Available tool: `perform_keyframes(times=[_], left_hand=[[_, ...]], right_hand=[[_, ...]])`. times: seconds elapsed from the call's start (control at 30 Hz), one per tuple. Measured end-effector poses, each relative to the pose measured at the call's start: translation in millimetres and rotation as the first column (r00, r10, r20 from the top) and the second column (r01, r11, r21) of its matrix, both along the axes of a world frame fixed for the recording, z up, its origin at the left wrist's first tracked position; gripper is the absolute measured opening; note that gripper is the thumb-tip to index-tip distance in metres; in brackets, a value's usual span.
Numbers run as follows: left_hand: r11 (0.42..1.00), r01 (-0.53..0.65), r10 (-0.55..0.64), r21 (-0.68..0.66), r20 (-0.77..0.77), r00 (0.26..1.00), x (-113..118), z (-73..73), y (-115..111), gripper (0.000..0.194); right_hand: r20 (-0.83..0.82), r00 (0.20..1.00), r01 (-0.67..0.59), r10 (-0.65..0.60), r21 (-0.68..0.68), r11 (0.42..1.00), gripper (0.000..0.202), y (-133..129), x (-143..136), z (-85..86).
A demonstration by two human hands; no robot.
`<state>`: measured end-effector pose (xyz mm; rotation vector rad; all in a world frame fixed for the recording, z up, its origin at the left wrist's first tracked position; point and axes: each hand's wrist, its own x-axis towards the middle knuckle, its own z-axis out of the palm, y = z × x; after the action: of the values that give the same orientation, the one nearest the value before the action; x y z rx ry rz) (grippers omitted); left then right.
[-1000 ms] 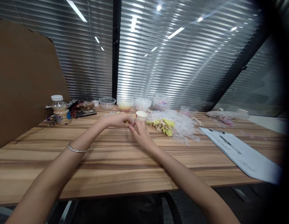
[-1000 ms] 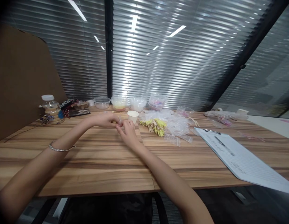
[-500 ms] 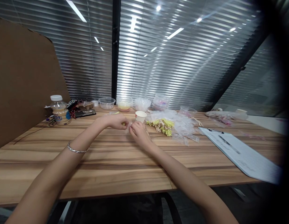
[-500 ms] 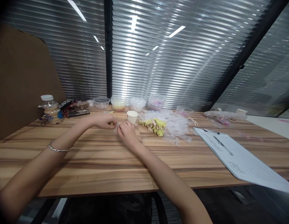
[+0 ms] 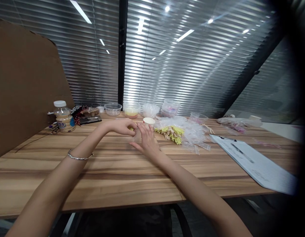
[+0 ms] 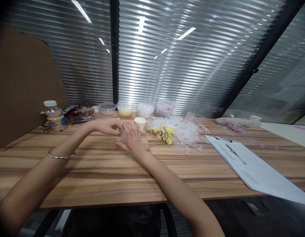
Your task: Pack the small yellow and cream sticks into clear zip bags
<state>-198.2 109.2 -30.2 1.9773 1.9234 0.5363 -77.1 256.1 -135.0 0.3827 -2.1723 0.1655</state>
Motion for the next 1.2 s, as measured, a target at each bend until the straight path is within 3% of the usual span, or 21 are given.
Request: perform_keyframes(times=[0.33,0.57,0.87,1.07,1.2], left_hand=[[0.999,0.005,-0.005,-0.038,-0.006,1.0,4,4.5,-1,0.018],[0.999,-0.008,0.005,-0.034,-0.105,0.995,5,2.6,-1,0.017],[0.991,-0.107,0.083,-0.081,-0.258,0.963,-4,-8.1,2,0.02],[0.981,-0.146,0.108,-0.124,-0.273,0.956,-5,-11.8,2,0.021],[0.99,-0.082,0.052,-0.117,-0.245,0.968,-2,-11.6,4,0.02]], right_hand=[[-0.043,0.999,0.026,-0.027,-0.043,0.999,0.081,-1,3,1.2],[-0.062,0.998,0.026,-0.028,-0.038,0.999,0.067,-2,2,-1.0],[-0.018,0.996,0.091,-0.09,0.035,0.995,0.057,4,-3,-3.6],[-0.003,0.995,0.098,-0.098,0.089,0.991,0.049,4,-3,-3.6],[0.005,0.996,0.083,-0.084,0.083,0.993,0.042,5,-3,-2.8]])
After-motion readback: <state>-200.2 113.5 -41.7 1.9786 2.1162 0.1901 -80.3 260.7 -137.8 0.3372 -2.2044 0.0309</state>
